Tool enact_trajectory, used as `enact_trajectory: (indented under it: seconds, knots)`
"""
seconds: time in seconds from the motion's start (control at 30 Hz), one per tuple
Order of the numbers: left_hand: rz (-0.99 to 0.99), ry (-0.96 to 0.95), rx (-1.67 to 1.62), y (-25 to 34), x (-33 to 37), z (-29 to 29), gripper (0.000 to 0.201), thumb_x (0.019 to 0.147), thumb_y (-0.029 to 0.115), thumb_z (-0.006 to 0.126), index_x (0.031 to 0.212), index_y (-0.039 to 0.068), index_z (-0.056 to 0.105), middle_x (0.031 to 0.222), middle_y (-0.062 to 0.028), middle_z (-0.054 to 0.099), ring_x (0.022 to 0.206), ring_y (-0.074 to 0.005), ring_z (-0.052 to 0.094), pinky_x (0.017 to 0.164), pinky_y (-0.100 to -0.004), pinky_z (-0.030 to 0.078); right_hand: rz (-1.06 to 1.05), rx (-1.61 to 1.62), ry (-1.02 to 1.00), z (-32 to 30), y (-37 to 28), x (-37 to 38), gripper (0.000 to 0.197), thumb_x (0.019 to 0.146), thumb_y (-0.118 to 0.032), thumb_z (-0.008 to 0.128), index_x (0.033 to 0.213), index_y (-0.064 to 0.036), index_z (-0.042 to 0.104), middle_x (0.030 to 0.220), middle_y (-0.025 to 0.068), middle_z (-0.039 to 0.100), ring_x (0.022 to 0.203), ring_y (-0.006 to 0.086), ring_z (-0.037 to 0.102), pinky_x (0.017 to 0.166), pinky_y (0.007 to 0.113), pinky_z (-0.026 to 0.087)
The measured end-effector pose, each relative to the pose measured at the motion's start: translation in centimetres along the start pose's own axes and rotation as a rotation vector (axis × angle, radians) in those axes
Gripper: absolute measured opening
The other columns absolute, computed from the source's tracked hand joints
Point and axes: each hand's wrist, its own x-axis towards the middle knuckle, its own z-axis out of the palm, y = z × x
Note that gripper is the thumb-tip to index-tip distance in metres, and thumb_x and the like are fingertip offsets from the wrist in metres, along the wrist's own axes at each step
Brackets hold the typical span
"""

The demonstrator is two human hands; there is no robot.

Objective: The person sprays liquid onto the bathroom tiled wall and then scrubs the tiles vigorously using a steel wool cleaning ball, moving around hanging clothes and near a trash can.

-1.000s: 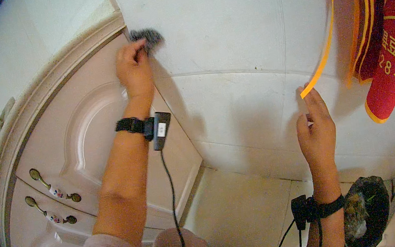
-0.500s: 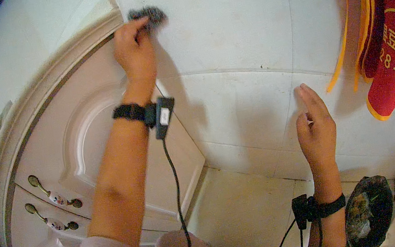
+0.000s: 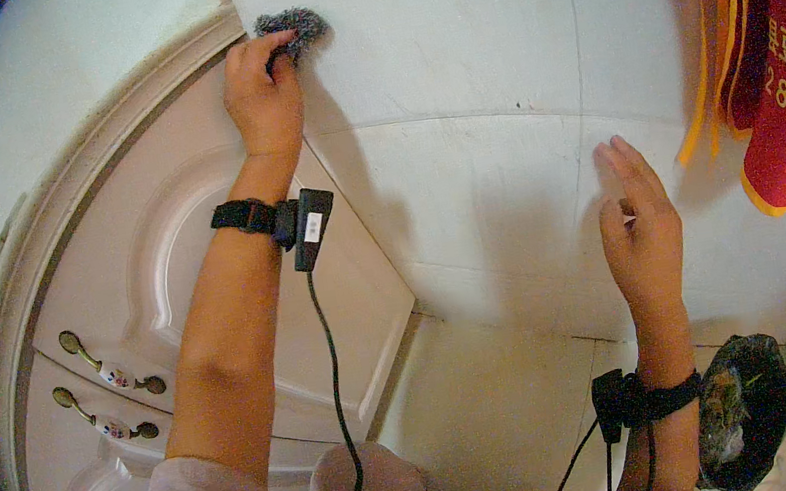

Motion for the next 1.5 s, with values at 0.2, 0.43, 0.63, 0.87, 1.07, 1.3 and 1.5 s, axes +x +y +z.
enact_trajectory:
  seconds: [0.2,0.43,0.63,0.87,1.07,1.3,1.5]
  knots:
    - [-0.287,-0.188,0.119,1.4,-15.1,0.7,0.022,0.073,-0.008,0.054,0.088,0.006,0.06,0.09,-0.0138,0.056,0.089,-0.0341,0.055,0.078,-0.0418,0.045,0.001,0.039,0.011,0.0,1.5,-0.5,0.049,0.079,0.006,0.047,0.124,-0.0109,0.056,0.133,0.012,0.051,0.114,0.0225,0.055,0.074,0.026,0.05]
    - [-0.267,-0.226,-0.007,0.7,-13.8,0.4,0.025,0.07,-0.01,0.055,0.09,0.005,0.059,0.092,-0.014,0.057,0.092,-0.0347,0.052,0.081,-0.042,0.043,0.003,0.037,-0.045,0.5,0.4,-0.8,0.048,0.08,0.005,0.048,0.124,-0.0111,0.056,0.133,0.0131,0.051,0.114,0.0224,0.055,0.078,0.027,0.051]
    - [-0.286,-0.214,0.078,1.3,-14.2,0.9,0.029,0.068,-0.011,0.053,0.092,0.004,0.058,0.094,-0.0146,0.056,0.093,-0.0349,0.05,0.084,-0.0424,0.041,0.029,0.019,-0.033,-0.3,1.0,-0.4,0.048,0.08,0.005,0.049,0.124,-0.011,0.056,0.133,0.0131,0.05,0.115,0.0231,0.055,0.078,0.028,0.051]
    - [-0.315,-0.422,-0.091,2.1,-21.1,-1.0,0.025,0.073,-0.01,0.052,0.093,0.004,0.057,0.094,-0.0141,0.057,0.095,-0.0352,0.052,0.085,-0.0421,0.043,0.015,-0.001,-0.049,0.2,0.6,-0.4,0.049,0.079,0.007,0.049,0.124,-0.0107,0.056,0.133,0.0135,0.05,0.115,0.0232,0.054,0.078,0.028,0.051]
    - [-0.239,0.055,0.024,2.4,-7.9,0.3,0.027,0.077,-0.007,0.054,0.103,0.002,0.056,0.1,-0.0153,0.055,0.097,-0.0337,0.052,0.086,-0.0398,0.042,0.036,0.008,-0.013,-0.6,0.7,-0.1,0.05,0.078,0.007,0.049,0.124,-0.0106,0.056,0.134,0.0134,0.05,0.116,0.0221,0.054,0.078,0.026,0.05]
    - [-0.304,-0.316,-0.041,3.3,-16.7,0.4,0.029,0.076,-0.008,0.056,0.102,0.005,0.059,0.104,-0.0156,0.057,0.101,-0.0339,0.052,0.089,-0.0403,0.043,-0.029,-0.035,0.027,-0.5,1.8,0.0,0.048,0.078,0.008,0.047,0.122,-0.0099,0.057,0.131,0.0128,0.052,0.113,0.021,0.055,0.076,0.024,0.049]
    - [0.004,-0.04,0.091,1.7,-3.5,-1.2,0.027,0.078,-0.006,0.056,0.101,0.007,0.061,0.095,-0.013,0.058,0.091,-0.0301,0.055,0.081,-0.039,0.045,0.04,0.045,0.008,-0.4,0.0,0.0,0.045,0.08,0.007,0.047,0.12,-0.009,0.059,0.13,0.0134,0.053,0.113,0.0223,0.056,0.081,0.027,0.05]
